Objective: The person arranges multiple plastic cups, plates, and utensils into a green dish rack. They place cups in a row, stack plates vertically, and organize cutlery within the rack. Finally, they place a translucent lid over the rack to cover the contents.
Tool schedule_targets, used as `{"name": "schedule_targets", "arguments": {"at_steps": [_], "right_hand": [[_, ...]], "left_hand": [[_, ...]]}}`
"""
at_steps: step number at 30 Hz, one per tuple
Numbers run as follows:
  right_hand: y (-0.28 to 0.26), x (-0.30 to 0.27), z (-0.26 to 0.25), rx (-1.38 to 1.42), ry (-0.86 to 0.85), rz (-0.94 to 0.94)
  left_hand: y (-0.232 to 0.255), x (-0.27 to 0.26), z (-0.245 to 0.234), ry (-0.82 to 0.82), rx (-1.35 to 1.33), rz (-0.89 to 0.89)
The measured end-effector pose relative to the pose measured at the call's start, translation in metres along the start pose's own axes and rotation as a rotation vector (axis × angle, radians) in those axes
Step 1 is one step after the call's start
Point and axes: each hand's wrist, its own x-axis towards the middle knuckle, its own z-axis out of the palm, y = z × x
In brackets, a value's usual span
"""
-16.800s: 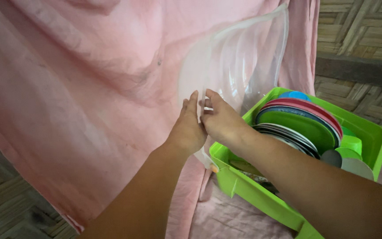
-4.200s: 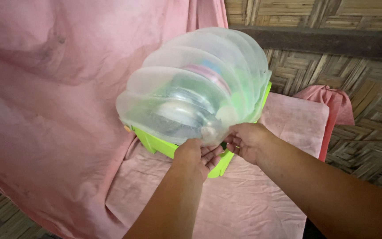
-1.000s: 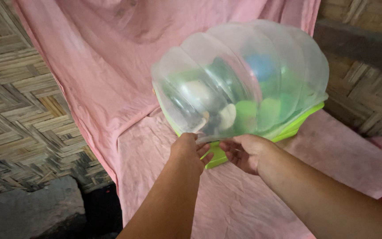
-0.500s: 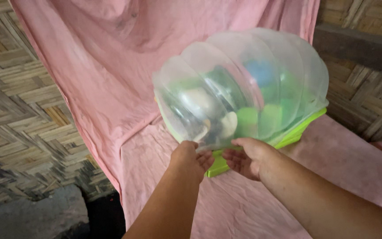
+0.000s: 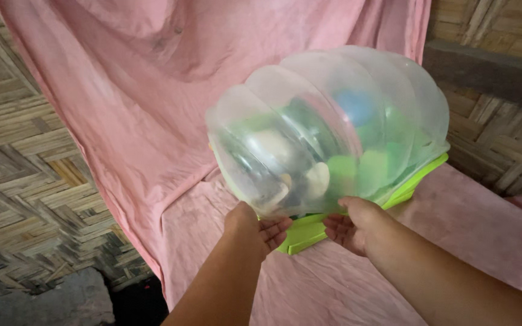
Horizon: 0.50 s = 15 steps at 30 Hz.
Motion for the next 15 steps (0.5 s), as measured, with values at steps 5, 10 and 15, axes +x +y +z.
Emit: {"name": "schedule_targets", "arguments": {"at_steps": [5,10,15], "right_hand": [[0.004,0.018,-0.007,0.009,0.023,-0.031],[0.010,0.035,-0.017,0.029,0.013,-0.065],[0.010,0.037,-0.021,0.044,0.016,-0.103]], "left_hand": [[0.003,0.009,-0.004,-0.053,0.054,-0.050],[0.005,0.024,-0.010,-0.087,0.222,-0.055],[0.005,0.034,-0.015,-0.108,0.286,-0.072]]}}
